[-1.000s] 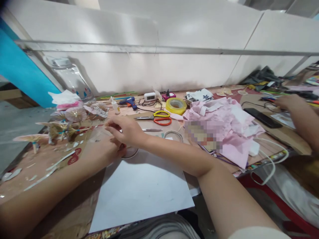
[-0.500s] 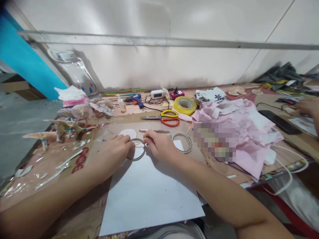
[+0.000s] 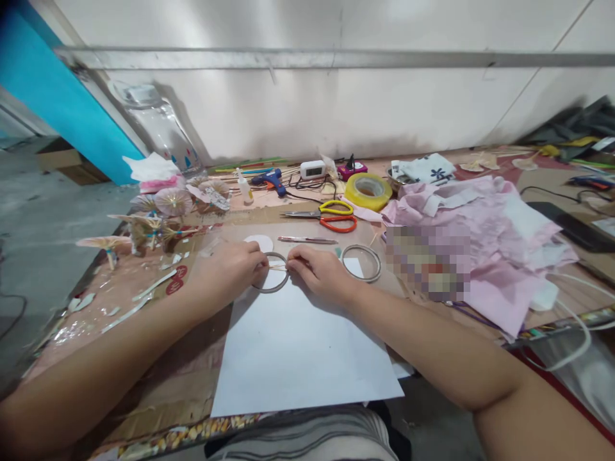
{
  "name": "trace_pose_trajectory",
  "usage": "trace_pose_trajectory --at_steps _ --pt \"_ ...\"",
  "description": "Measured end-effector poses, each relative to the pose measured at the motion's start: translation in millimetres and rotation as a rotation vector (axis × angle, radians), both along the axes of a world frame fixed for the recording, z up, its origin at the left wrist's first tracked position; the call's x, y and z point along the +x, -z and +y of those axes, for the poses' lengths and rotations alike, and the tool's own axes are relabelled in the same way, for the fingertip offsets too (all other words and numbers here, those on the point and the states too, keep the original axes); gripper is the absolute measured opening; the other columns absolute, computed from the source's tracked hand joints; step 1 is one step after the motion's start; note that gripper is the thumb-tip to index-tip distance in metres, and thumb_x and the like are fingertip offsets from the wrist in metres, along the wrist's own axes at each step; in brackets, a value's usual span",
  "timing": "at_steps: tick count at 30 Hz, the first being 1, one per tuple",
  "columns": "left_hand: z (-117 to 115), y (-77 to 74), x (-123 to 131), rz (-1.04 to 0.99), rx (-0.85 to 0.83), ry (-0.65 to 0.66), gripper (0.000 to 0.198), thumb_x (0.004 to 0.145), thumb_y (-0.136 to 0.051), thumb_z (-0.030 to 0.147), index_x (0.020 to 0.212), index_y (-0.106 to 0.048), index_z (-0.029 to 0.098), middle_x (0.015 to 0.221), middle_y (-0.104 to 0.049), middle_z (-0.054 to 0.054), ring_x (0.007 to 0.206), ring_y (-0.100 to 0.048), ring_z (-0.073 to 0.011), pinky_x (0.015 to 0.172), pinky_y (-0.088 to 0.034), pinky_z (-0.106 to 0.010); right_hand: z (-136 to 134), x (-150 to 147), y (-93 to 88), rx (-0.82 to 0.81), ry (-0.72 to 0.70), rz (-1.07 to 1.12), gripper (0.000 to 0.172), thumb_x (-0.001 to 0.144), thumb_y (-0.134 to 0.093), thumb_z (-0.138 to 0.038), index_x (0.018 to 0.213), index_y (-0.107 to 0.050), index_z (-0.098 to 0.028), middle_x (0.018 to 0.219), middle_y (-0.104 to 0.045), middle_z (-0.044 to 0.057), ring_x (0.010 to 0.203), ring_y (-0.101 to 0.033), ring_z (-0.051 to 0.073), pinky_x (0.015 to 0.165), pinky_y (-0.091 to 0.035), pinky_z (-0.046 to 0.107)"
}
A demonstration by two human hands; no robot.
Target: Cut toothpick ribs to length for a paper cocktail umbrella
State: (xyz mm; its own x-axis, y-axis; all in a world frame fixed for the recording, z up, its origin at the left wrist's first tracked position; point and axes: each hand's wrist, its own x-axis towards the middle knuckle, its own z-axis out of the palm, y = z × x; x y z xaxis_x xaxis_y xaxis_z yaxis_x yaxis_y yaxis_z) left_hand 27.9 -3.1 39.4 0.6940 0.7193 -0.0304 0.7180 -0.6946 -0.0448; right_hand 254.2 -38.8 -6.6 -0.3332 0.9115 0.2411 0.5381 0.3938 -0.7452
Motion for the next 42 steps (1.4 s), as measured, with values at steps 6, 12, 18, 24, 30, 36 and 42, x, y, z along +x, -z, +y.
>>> trace_pose_trajectory --at_steps 6,12,18,24,30,36,42 --pt "-8 -2.1 -4 0.016 0.005 0.077 0.021 0.096 -0.054 0.014 0.087 -0.072 0.017 0.090 -0.066 -0.007 0.082 -0.060 -0.0223 0.071 -0.039 -0.036 1 2 1.5 -0.002 -0.012 -0.016 0.019 0.104 -0.050 -0.034 0.101 -0.066 -0.023 0.095 -0.077 0.005 0.087 -0.071 0.019 0.076 -0.051 0.030" --pt "-9 -5.2 6 0.082 0.018 0.112 0.019 0.095 -0.052 0.011 0.093 -0.071 0.013 0.097 -0.068 -0.012 0.087 -0.062 -0.0241 0.078 -0.043 -0.036 1 0 1.5 0.006 -0.019 -0.008 0.018 0.103 -0.050 -0.032 0.100 -0.065 -0.022 0.092 -0.077 0.005 0.084 -0.070 0.019 0.075 -0.050 0.030" --pt "-1 -6.0 23 0.131 0.021 0.021 0.014 0.086 -0.058 0.009 0.082 -0.071 0.011 0.078 -0.068 -0.010 0.072 -0.064 -0.0231 0.068 -0.042 -0.034 5 -4 -0.7 0.066 0.004 0.006 0.015 0.100 -0.050 -0.028 0.096 -0.063 -0.022 0.087 -0.076 0.003 0.079 -0.068 0.019 0.074 -0.047 0.029" --pt "3 8.5 21 0.135 0.066 -0.070 0.015 0.088 -0.056 0.014 0.086 -0.071 0.012 0.086 -0.070 -0.012 0.073 -0.067 -0.0221 0.064 -0.041 -0.032 8 -6 4.8 0.114 -0.040 0.012 0.016 0.101 -0.048 -0.028 0.098 -0.063 -0.022 0.089 -0.075 0.004 0.081 -0.067 0.020 0.075 -0.045 0.029" --pt "-7 4.8 16 0.136 0.111 -0.096 0.021 0.092 -0.050 0.014 0.093 -0.071 0.010 0.087 -0.068 -0.013 0.077 -0.068 -0.0236 0.070 -0.045 -0.033 22 -15 7.4 0.149 -0.113 0.014 0.012 0.099 -0.053 -0.027 0.098 -0.064 -0.022 0.089 -0.074 0.004 0.079 -0.065 0.019 0.073 -0.042 0.028" --pt "-5 4.4 13 0.102 0.108 -0.106 0.024 0.091 -0.049 0.013 0.090 -0.072 0.009 0.088 -0.070 -0.014 0.080 -0.069 -0.0240 0.070 -0.046 -0.033 24 -14 3.5 0.122 -0.126 -0.009 0.015 0.101 -0.050 -0.026 0.100 -0.064 -0.021 0.089 -0.075 0.005 0.079 -0.067 0.018 0.072 -0.044 0.027" --pt "6 4.6 13 0.083 0.057 -0.079 0.022 0.088 -0.053 0.016 0.086 -0.074 0.011 0.085 -0.071 -0.014 0.078 -0.070 -0.0238 0.070 -0.046 -0.032 17 -10 -22.1 0.088 -0.139 -0.055 0.011 0.097 -0.056 -0.024 0.096 -0.066 -0.021 0.086 -0.075 0.004 0.073 -0.064 0.017 0.068 -0.042 0.027"
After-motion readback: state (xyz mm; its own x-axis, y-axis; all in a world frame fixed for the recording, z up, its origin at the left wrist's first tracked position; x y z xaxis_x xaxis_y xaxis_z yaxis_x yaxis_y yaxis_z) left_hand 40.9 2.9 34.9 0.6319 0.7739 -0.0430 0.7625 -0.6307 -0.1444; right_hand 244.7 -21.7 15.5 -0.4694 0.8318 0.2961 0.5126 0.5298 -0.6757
